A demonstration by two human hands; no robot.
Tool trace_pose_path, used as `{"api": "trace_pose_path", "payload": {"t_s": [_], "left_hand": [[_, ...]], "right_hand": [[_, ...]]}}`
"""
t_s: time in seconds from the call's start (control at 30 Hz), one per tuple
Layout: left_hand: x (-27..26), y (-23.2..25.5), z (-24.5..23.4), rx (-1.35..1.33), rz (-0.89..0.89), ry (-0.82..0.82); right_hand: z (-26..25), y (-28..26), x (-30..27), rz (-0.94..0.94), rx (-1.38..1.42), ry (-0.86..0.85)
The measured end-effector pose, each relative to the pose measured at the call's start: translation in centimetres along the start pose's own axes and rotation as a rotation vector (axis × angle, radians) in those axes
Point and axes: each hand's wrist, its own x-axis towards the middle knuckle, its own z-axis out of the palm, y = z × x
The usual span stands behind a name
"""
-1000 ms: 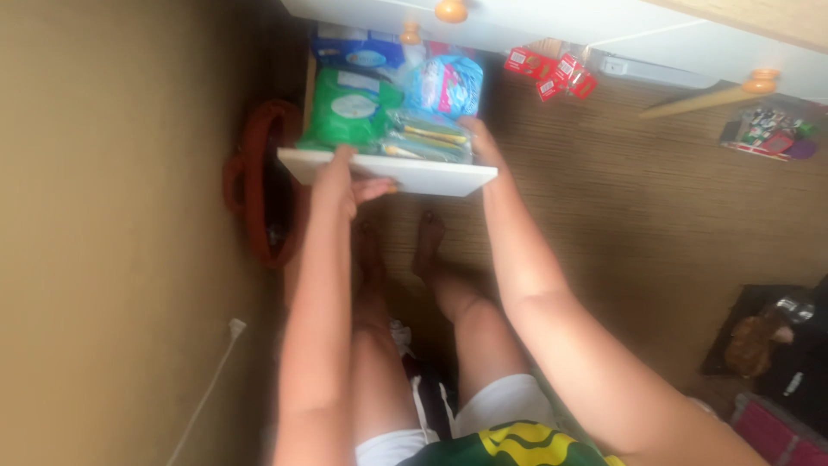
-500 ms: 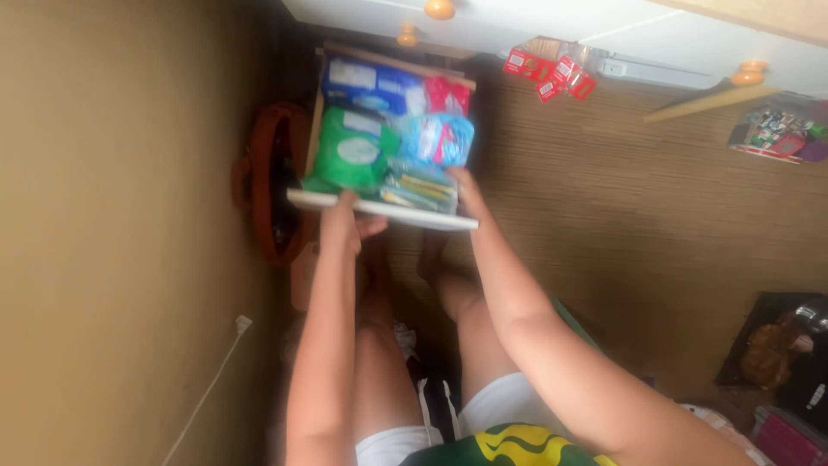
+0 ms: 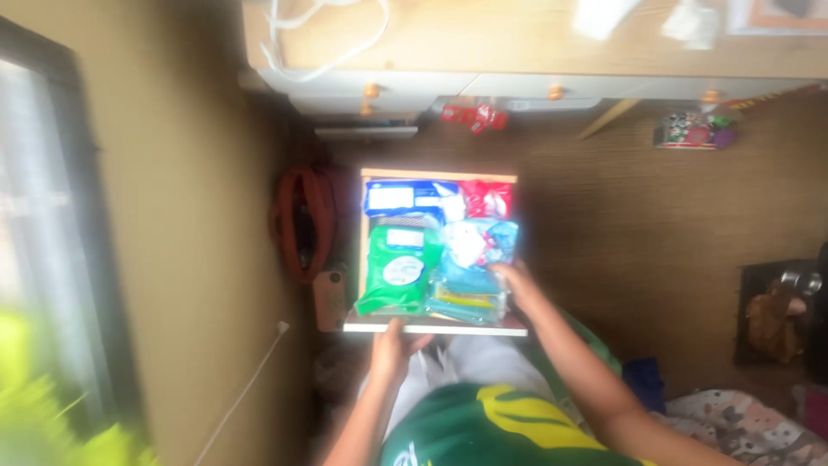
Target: The recorder organizes various small items within desk drawers, moving them between containers and rearranging their positions.
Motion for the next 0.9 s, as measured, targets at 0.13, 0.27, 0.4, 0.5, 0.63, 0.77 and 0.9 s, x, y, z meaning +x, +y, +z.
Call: {"api": "trace_pose_path", "payload": {"t_s": [0.13,0.27,0.4,0.5,0.63,0.77,0.9], "left_hand": [[-3.4,0.7,2.3,-0.048,0.170,-0.173],[-2.6,4.4,6.6,0.032,0.298,-0.262],[-0.9,7.6,12.0,0.054,0.339,-0.235],[-2.1,11.1,18.8,0.025,0.308,-0.235],[-1.7,12.4,23.9,0.045,0.405,-0.324],[-2.6,13.2,27.7,-0.108,0.370,-0.284],[-0.3,12.7,28.7,-0.204,0.316,-0.247]], "right_hand": [[-2.0,-5.6,-5.2,0.047,0.010,0.050],[-5.6,-8.4,-2.2,-0.006,0.133,0.031],[-5.7,-16.4,1.8,-0.063,0.101,0.029],[-5.4,-24.5,3.8,-0.212,0.081,-0.096],[-5.7,-30.4,7.2,-0.287,-0.068,-0.211],[-5.9,-34.3,8.7,-0.252,-0.185,-0.292],[-7.3,-34.4,12.6,-0.168,-0.342,-0.147]]}}
